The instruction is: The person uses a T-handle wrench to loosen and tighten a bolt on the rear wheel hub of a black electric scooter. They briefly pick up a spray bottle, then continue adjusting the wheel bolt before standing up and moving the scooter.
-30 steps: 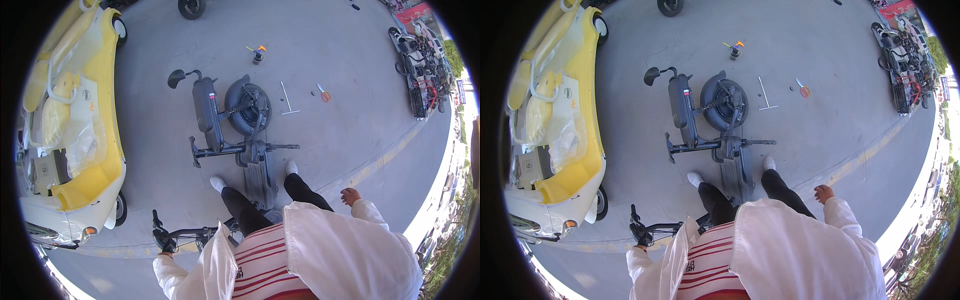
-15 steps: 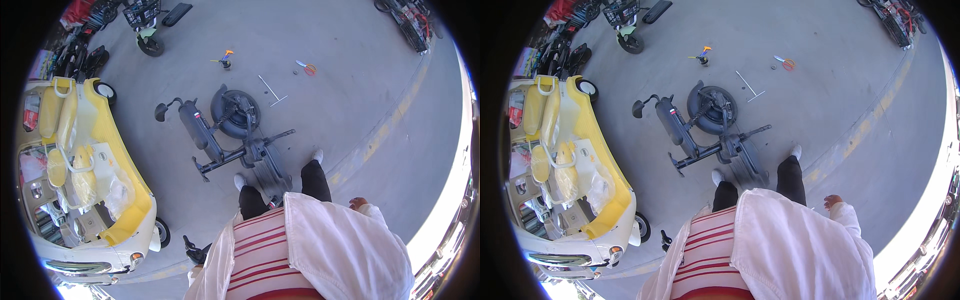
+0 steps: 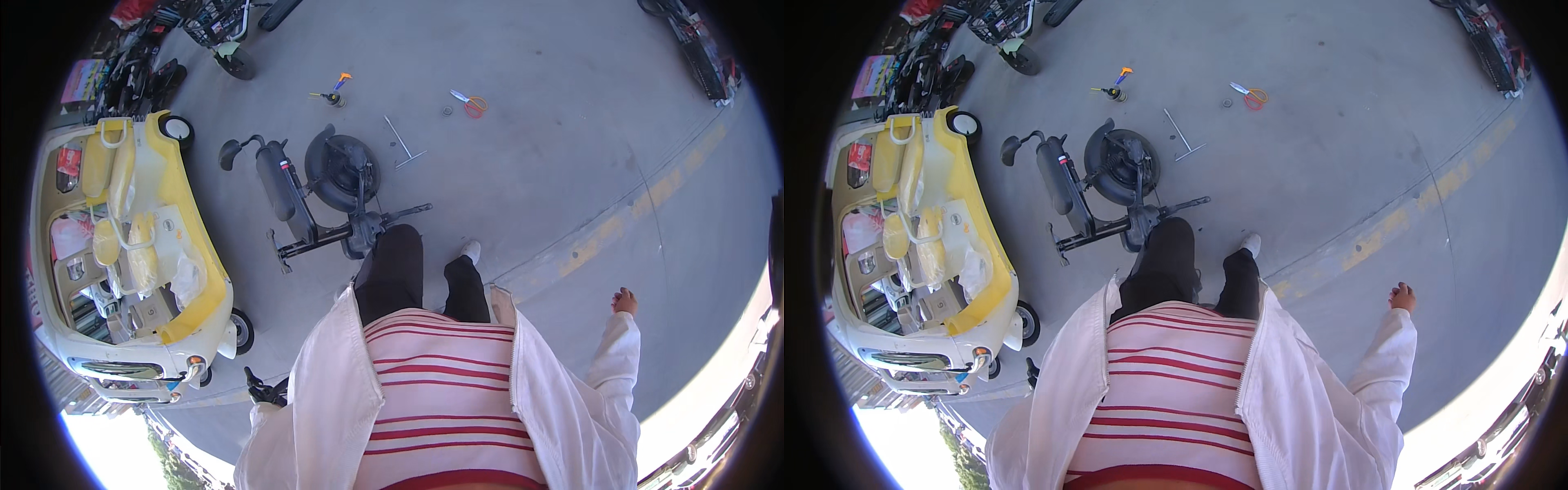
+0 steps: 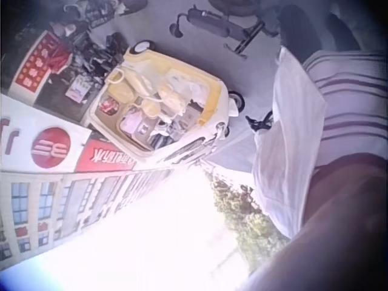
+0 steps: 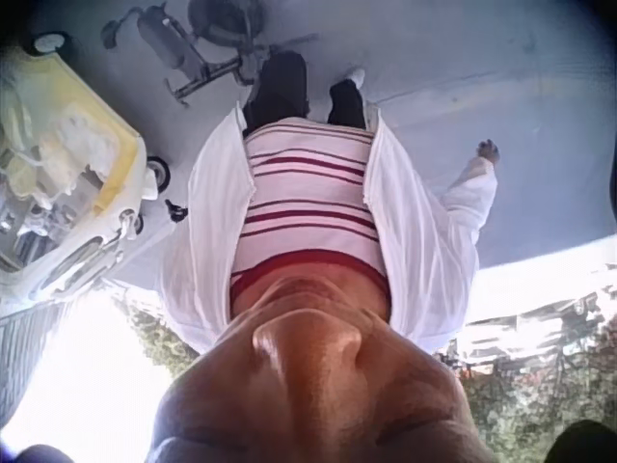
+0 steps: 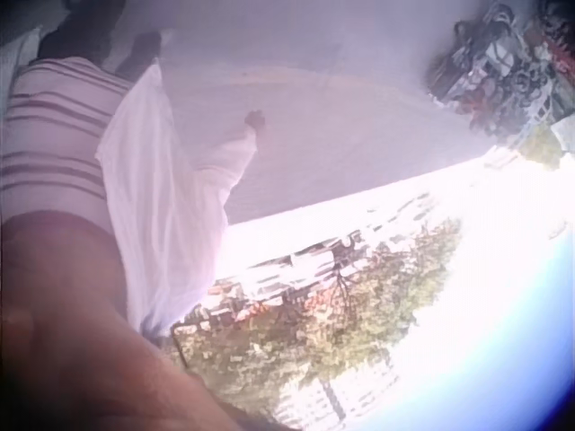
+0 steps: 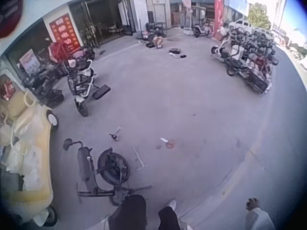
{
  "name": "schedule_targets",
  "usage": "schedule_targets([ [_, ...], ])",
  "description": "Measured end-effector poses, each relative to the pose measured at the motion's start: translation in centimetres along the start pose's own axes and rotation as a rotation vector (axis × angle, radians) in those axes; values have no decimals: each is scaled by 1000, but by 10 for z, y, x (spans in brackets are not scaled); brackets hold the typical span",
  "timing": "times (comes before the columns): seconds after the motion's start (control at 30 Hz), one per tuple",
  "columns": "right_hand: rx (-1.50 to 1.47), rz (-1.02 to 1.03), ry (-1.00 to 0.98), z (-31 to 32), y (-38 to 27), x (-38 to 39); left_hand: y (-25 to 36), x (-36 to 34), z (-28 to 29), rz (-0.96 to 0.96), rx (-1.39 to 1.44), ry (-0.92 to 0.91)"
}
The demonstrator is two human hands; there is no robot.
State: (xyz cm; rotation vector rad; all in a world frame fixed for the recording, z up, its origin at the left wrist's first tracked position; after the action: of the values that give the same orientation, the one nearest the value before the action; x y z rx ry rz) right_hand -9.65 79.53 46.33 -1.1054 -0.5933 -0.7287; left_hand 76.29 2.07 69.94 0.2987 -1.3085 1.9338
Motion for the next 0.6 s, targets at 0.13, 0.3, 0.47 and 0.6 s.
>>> schedule_targets([
  [0.13,124,-22,-391,-125,-35,1,-7,34,-4,95,29,-3],
  [0.3,336,-119,-765,-245,-95,8,-8,61,-36,204,74,-69],
  [0.47,539,-93,-694,-305,-190,-62,10,88,-60,305,116,-154],
  [0.6,949,27,-686,-413,-285,-101,8,132,-115,372,146,-261],
])
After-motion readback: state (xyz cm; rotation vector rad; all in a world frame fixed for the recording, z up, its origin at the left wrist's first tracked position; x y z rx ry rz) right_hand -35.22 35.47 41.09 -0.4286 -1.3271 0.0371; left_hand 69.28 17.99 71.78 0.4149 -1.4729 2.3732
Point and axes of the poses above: each hand's wrist, its own x-axis away from the middle knuckle, its own z-axis out of the back of the hand, y = z × x, the point moved 4 cm from there along -x, towards the middle knuckle, and after that the axes turned 15 degrees about -y, right-handed, at the moved point
